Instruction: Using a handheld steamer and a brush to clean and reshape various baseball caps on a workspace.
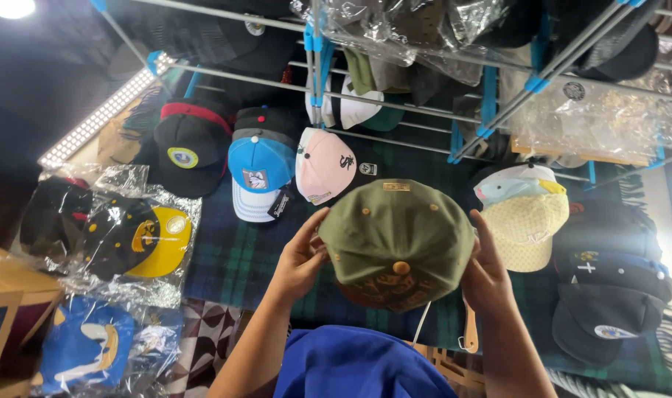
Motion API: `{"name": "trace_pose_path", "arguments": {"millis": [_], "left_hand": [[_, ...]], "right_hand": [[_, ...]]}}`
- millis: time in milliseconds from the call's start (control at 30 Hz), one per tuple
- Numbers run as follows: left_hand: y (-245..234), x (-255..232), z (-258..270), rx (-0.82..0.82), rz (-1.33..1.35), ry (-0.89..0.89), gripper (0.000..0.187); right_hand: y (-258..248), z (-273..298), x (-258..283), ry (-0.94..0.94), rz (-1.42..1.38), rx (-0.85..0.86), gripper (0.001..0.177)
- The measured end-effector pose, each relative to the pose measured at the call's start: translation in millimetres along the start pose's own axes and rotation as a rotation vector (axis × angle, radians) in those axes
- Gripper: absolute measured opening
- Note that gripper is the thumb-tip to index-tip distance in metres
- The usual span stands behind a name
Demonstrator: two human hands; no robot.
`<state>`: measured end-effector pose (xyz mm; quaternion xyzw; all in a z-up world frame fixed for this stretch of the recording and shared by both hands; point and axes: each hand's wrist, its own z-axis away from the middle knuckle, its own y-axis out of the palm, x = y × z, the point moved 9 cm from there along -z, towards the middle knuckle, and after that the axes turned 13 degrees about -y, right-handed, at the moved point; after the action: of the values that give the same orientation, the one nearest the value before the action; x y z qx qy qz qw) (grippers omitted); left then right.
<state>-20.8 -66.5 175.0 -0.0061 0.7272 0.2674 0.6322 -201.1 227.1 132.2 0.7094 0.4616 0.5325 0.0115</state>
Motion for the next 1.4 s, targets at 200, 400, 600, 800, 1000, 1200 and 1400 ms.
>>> {"name": "trace_pose_path", "arguments": {"millis": [200,400,600,800,1000,1200,1400], "left_hand": [[18.5,-17.1,5.8,-0.021,-0.201,-0.02,0.023],[55.8,-9.3,3.5,0.047,0.026,-0.03,0.018],[60.3,36.2,-6.9,-0.148,0.202,-0.081,0.027],[63.0,96.8,-15.7,-0.187,0.16,-0.278,0.022],[189.9,62.1,0.1,-0.092,0.34,-0.716,0.044],[222.9,85.2,6.1,0.18,0.269,-0.804,0.024],[200.8,130.4,17.6,0.241,0.214,-0.885,0.029]], "right_hand": [[-61.1,4.4,-7.7,0.069,0.157,-0.107,0.041],[-33.3,-10.9,17.3,0.195,0.019,-0.19,0.028],[-33.9,-1.2,26.3,0.31,-0.086,0.086,0.047],[46.1,-13.5,94.7,0.269,-0.067,0.592,0.042],[67.2,8.7,107.7,0.428,-0.437,0.778,0.049],[70.2,-8.5,104.4,0.399,-0.573,0.578,0.053],[82.4,-11.7,85.1,0.414,-0.718,0.371,0.061]]}}
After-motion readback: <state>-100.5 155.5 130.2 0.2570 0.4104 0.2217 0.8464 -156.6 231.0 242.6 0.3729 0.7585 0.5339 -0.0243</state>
